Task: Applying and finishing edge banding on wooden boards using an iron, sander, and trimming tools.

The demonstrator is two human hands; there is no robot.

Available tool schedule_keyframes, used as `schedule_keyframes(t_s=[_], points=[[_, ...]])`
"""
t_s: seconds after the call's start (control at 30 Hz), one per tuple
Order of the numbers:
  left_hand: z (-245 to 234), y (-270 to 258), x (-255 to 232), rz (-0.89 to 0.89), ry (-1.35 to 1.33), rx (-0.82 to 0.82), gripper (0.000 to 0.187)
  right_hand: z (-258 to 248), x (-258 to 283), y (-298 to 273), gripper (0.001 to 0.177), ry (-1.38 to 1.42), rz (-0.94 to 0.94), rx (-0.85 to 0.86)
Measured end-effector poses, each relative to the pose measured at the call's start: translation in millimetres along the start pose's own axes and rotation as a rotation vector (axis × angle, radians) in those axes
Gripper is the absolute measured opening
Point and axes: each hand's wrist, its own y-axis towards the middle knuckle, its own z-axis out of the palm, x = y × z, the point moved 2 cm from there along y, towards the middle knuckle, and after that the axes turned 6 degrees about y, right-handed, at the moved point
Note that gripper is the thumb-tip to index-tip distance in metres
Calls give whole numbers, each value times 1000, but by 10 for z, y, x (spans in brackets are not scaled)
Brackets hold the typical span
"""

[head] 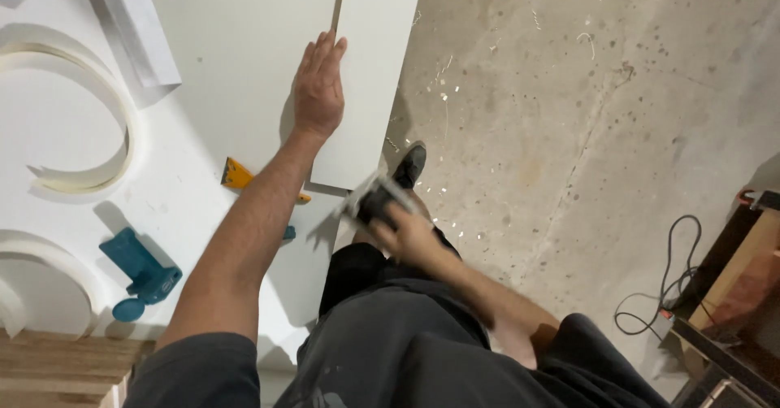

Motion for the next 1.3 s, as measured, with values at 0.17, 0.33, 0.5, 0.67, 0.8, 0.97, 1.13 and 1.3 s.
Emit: schedule_keyframes(t_s=[0.17,0.33,0.5,0.67,0.8,0.97,1.13,1.3], points=[[48,34,-17,25,-10,-9,41,-457,-107,849,35,-1,218,-28],[-8,34,-35,-26,-1,57,40,216,-185,-21,30,51,11,222],[-38,70,-47,3,-4,8,39,-243,86,267,28,79,74,9],[91,-3,86,-8,74,46,39,-538,-318,1208,27,44,-15,-31],[73,-7,76,-1,82,29,38,-1456,-675,2711,37,-64,0,-220],[-67,22,-48,15,-19,-8,40,-2478,-561,3980,38,-129,-88,-387],[-74,69,-64,6,-7,3,40,-2569,-245,3799,28,-31,-4,-340],[-29,35,-13,-10,-33,8,42,-1694,-5,2725,27,9,155,-149]])
